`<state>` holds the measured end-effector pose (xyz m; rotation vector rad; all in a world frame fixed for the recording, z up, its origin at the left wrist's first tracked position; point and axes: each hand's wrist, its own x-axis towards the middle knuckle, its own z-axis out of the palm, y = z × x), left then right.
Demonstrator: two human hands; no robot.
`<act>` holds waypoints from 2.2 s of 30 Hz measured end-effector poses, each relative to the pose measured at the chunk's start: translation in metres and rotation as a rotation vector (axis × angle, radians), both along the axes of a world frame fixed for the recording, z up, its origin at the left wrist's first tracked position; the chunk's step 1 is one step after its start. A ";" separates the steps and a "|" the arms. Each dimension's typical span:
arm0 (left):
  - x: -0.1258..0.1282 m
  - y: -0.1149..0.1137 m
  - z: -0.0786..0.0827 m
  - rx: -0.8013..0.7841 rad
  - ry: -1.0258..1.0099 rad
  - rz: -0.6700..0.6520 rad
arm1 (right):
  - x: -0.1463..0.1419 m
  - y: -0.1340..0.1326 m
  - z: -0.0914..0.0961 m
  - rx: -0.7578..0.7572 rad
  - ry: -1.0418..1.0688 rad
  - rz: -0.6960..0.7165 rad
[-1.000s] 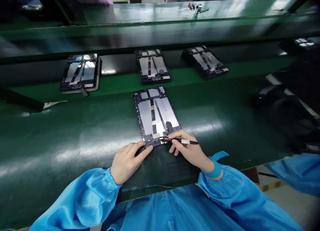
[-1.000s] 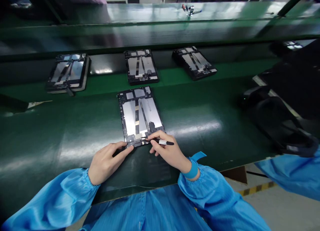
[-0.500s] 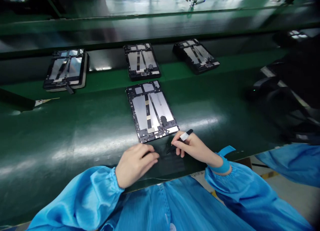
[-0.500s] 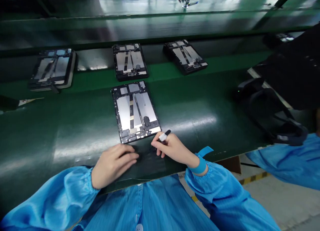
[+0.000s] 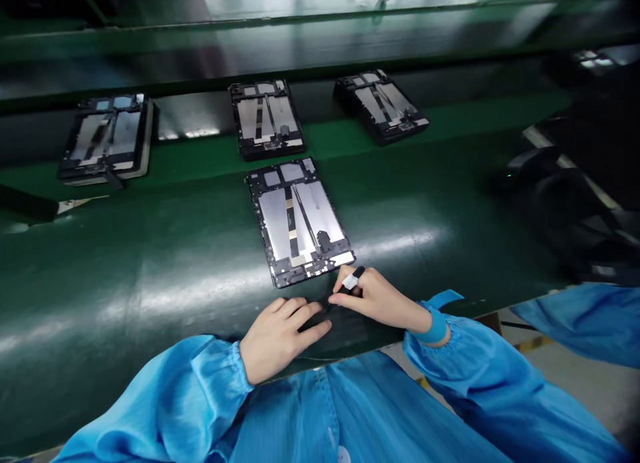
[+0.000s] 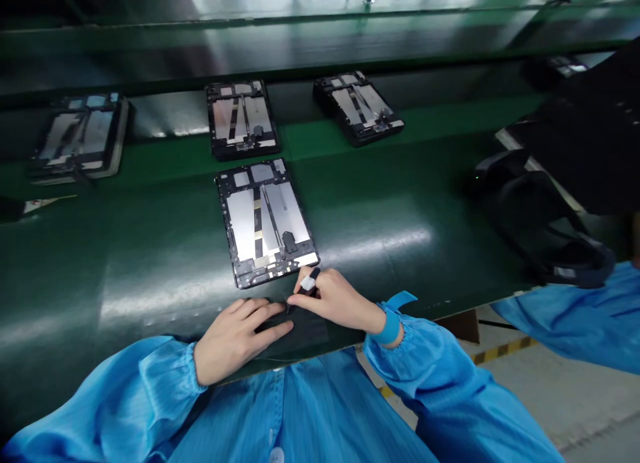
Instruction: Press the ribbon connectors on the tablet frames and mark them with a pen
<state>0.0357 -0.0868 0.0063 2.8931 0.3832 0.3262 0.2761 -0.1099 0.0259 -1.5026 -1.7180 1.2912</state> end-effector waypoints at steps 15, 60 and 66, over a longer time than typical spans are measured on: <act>-0.030 0.030 0.008 0.101 -0.239 0.314 | -0.029 0.084 0.026 -0.245 0.347 0.021; -0.036 0.035 0.006 0.167 -0.127 0.269 | -0.015 0.063 0.014 0.039 0.079 -0.075; -0.034 0.033 0.001 0.197 -0.134 0.274 | -0.019 0.063 0.013 -0.054 0.206 -0.160</act>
